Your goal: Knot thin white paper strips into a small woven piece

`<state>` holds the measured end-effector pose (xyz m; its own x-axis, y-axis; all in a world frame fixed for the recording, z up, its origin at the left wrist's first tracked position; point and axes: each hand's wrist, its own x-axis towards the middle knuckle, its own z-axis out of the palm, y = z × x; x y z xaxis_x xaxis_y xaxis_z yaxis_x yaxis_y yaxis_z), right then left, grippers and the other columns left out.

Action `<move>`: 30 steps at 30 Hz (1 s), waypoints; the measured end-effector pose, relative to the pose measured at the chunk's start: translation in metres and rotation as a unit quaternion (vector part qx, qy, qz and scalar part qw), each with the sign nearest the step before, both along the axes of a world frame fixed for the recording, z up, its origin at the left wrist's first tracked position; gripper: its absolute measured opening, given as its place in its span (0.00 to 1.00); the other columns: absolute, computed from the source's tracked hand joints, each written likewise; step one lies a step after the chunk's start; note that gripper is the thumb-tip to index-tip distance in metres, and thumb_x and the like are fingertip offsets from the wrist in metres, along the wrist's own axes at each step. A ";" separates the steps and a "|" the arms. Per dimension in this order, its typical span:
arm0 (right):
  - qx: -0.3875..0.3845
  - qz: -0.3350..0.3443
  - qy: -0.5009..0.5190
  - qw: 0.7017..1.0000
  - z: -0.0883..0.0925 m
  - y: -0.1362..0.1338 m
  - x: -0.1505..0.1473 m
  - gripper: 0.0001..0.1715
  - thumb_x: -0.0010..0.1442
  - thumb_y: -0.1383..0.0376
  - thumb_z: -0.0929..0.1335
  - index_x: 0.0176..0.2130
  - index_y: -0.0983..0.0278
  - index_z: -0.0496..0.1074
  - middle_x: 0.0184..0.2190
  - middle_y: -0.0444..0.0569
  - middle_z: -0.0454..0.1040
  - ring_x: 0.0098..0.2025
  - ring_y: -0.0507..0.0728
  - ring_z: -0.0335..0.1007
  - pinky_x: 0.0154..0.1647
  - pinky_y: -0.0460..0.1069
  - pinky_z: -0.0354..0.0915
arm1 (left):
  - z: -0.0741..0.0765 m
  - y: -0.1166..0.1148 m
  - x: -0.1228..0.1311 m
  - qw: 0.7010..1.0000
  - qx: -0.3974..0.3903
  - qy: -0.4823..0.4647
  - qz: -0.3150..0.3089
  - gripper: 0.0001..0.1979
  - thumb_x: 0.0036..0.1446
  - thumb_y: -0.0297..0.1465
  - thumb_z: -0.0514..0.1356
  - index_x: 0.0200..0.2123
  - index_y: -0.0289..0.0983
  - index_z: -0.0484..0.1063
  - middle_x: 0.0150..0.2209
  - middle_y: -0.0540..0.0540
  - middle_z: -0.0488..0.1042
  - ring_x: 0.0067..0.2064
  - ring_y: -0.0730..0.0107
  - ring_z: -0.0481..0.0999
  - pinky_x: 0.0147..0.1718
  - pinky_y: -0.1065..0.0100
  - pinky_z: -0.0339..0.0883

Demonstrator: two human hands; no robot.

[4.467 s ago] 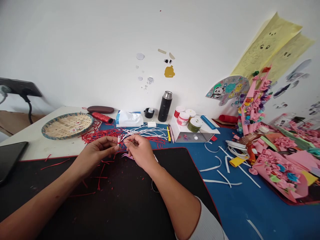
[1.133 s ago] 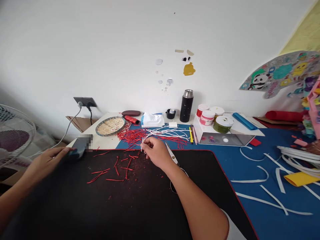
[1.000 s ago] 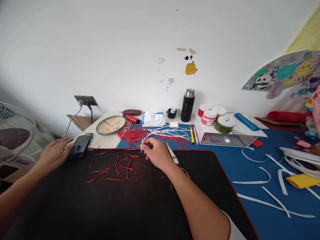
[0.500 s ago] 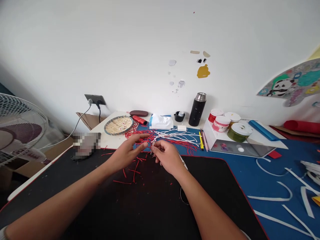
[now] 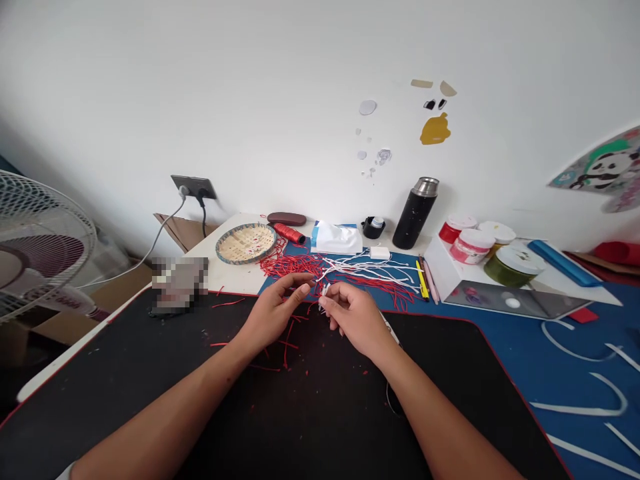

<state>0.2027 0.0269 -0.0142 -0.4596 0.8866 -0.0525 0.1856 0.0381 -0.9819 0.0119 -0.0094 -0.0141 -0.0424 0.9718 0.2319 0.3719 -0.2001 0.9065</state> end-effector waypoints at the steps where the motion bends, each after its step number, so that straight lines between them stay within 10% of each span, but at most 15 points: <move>1: 0.004 0.001 -0.003 1.000 0.000 0.000 0.000 0.20 0.60 0.49 0.71 0.39 0.62 0.69 0.26 0.42 0.70 0.22 0.51 0.67 0.19 0.45 0.60 | 0.000 0.000 0.000 1.000 -0.005 -0.005 -0.010 0.17 0.68 0.41 0.59 0.53 0.39 0.78 0.52 0.41 0.82 0.52 0.54 0.79 0.51 0.57 0.70; 13: 0.092 -0.002 -0.090 0.992 -0.002 -0.002 0.003 0.17 0.66 0.51 0.69 0.45 0.61 0.74 0.27 0.43 0.73 0.25 0.53 0.70 0.27 0.48 0.63 | 0.003 0.000 0.006 0.989 -0.034 -0.065 -0.125 0.16 0.67 0.43 0.60 0.47 0.38 0.79 0.43 0.43 0.83 0.45 0.57 0.80 0.46 0.60 0.70; 30: 0.173 0.000 -0.137 0.975 0.006 -0.008 0.000 0.07 0.65 0.62 0.69 0.42 0.60 0.76 0.35 0.46 0.81 0.35 0.57 0.76 0.36 0.49 0.65 | 0.010 -0.001 0.005 0.984 -0.062 -0.110 -0.127 0.22 0.60 0.51 0.66 0.44 0.38 0.79 0.41 0.43 0.83 0.45 0.55 0.81 0.49 0.58 0.71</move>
<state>0.2022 0.0191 -0.0083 -0.4712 0.8725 0.1294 0.4386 0.3591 -0.8238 0.0165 -0.0105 -0.0041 0.1701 0.9778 0.1225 0.1162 -0.1434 0.9828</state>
